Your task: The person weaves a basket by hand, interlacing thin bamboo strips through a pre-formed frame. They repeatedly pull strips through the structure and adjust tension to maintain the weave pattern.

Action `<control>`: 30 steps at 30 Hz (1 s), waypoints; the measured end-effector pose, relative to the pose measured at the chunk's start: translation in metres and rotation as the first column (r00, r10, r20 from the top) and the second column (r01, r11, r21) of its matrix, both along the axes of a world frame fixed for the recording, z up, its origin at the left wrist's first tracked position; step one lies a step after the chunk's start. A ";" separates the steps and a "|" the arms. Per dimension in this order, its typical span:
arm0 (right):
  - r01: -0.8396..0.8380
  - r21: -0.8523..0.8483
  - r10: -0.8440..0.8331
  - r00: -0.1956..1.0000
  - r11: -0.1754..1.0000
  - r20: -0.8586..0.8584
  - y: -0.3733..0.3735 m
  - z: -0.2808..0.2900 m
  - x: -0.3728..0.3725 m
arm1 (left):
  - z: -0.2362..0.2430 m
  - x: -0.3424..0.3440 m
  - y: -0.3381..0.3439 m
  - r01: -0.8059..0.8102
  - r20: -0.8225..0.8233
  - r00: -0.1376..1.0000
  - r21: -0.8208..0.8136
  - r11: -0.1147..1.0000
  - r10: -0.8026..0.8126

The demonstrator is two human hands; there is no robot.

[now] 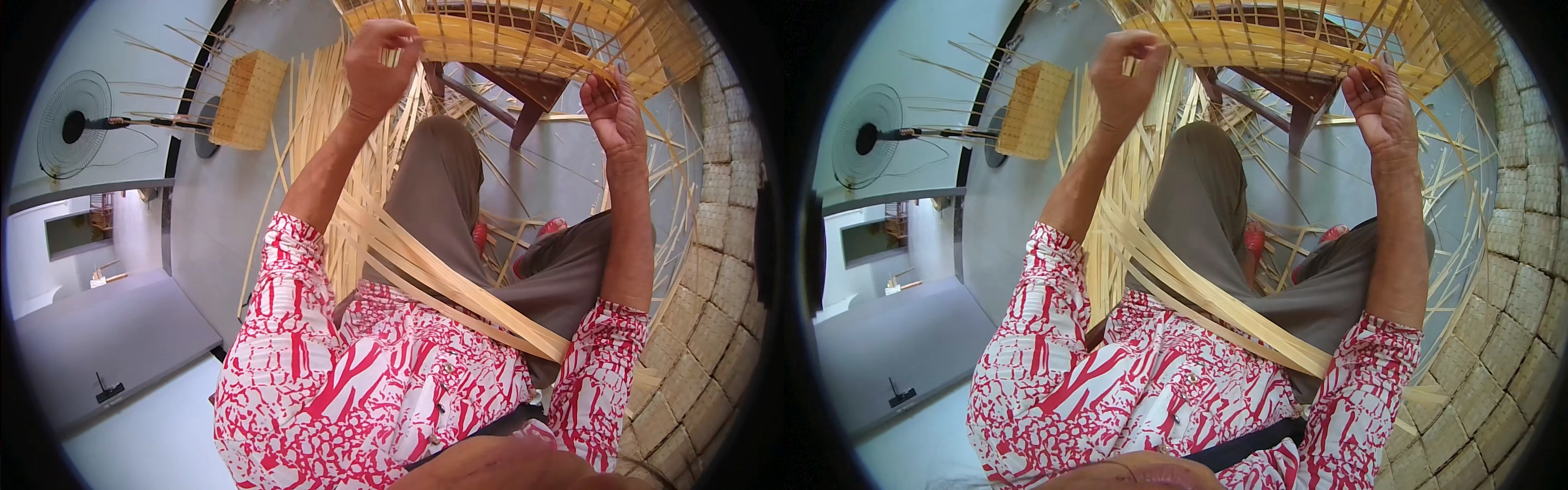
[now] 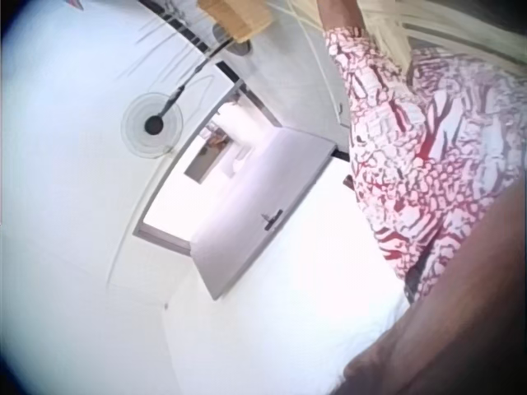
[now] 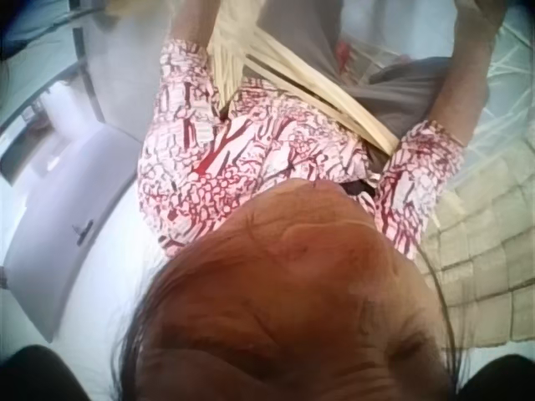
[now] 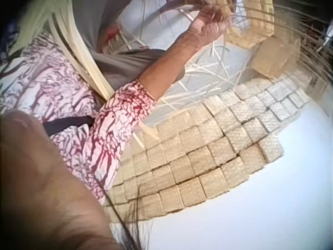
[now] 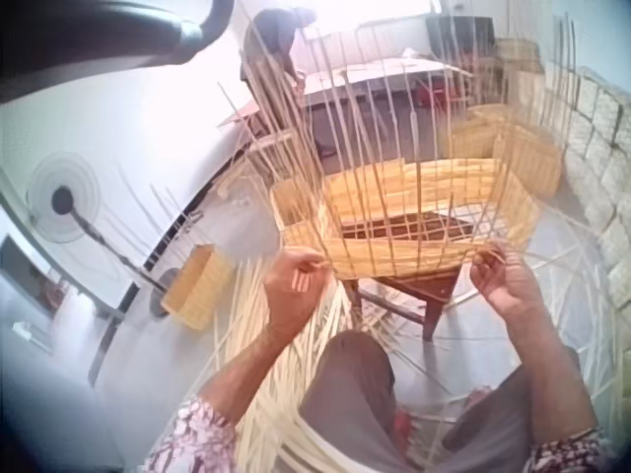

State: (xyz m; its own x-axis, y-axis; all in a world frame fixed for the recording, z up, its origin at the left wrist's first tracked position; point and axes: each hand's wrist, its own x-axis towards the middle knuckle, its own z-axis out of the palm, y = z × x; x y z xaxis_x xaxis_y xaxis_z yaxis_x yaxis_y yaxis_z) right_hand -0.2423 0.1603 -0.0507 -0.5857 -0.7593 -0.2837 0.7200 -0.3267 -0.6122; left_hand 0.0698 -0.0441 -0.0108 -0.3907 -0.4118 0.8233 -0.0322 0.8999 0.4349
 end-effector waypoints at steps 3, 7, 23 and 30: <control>0.015 -0.018 -0.015 1.000 1.000 0.004 0.002 0.002 -0.002 | 0.019 -0.039 0.036 0.140 0.049 0.988 0.098 0.985 -0.145; 0.057 -0.028 -0.057 0.998 0.998 0.005 -0.005 0.002 0.003 | 0.034 -0.076 0.039 0.079 0.073 0.992 0.243 0.967 -0.099; 0.068 -0.056 -0.071 0.995 0.996 -0.066 -0.002 0.004 -0.009 | 0.031 -0.101 0.017 0.258 -0.096 0.966 0.457 0.851 -0.241; 0.041 -0.063 -0.044 0.997 0.997 -0.057 0.007 0.003 -0.011 | 0.019 -0.114 0.047 0.268 0.178 0.958 -0.285 0.920 -0.224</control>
State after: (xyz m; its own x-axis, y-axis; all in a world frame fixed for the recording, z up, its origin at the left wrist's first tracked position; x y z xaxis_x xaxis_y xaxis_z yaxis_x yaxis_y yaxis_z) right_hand -0.2536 0.1669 -0.0477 -0.6322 -0.7483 -0.2012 0.6680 -0.3947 -0.6308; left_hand -0.0446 0.0031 0.0078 -0.5674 -0.0273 0.8230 0.1668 0.9749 0.1473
